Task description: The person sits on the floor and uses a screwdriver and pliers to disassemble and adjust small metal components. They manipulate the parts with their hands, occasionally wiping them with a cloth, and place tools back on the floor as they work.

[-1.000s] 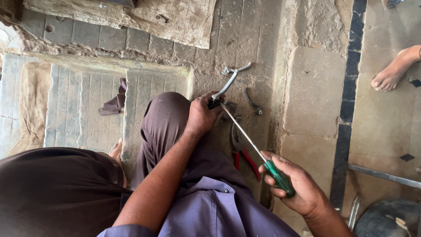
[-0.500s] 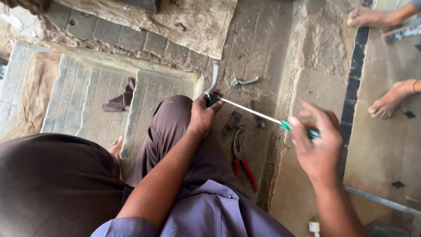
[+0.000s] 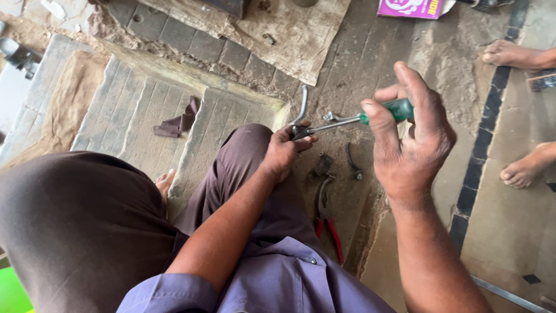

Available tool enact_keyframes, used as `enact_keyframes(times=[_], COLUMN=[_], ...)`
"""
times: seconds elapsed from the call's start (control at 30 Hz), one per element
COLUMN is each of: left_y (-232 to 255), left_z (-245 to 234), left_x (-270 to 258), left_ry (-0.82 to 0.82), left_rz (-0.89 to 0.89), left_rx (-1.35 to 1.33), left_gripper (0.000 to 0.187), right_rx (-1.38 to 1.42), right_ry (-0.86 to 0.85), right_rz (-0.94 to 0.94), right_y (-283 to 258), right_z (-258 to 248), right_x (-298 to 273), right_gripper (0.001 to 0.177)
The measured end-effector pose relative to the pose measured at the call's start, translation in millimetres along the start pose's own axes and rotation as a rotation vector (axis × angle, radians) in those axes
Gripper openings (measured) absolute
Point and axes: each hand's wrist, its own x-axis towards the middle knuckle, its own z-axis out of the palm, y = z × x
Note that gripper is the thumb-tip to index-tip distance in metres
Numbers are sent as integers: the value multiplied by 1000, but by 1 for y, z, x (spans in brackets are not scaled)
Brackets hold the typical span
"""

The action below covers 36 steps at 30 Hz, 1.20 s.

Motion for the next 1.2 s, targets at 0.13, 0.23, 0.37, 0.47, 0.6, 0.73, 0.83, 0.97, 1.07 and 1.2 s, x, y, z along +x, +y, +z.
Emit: enact_keyframes(times=[0.13,0.23,0.37,0.47,0.6,0.73,0.83,0.97,1.07,1.2], left_y=[3,4,4,-1,-3,-8,-13,-20,-22,-18], left_z=[0,3,1,2,1,-2,-4,-2,0,0], left_x=[-4,-4,-5,-6,-10,-11,-8,-7,-9,-10], left_ry=[-31,-63,-69,-119,-207,-259,-296,-362,-476,-443], left_rz=[-40,-54,-44,-23,15,128,226,487,311,120], left_rx=[-41,-55,7,77,413,546,690,946,978,842], left_gripper=[40,39,43,46,51,63,71,76,72,64], right_rx=[54,137,-42,79,-159,-325,-281,421,1010,1091], right_ry=[22,-13,-167,-283,-434,-474,-598,-443,-99,91], right_rz=[98,275,351,302,542,447,607,1252,1606,1736], right_y=[12,29,46,57,70,86,100,112,123,142], right_z=[14,20,32,47,68,80,82,78,72,70], right_x=[-27,-45,-69,-88,-111,-132,-143,-162,-181,-202], right_gripper=[25,21,10,14,15,20,22,20,26,27])
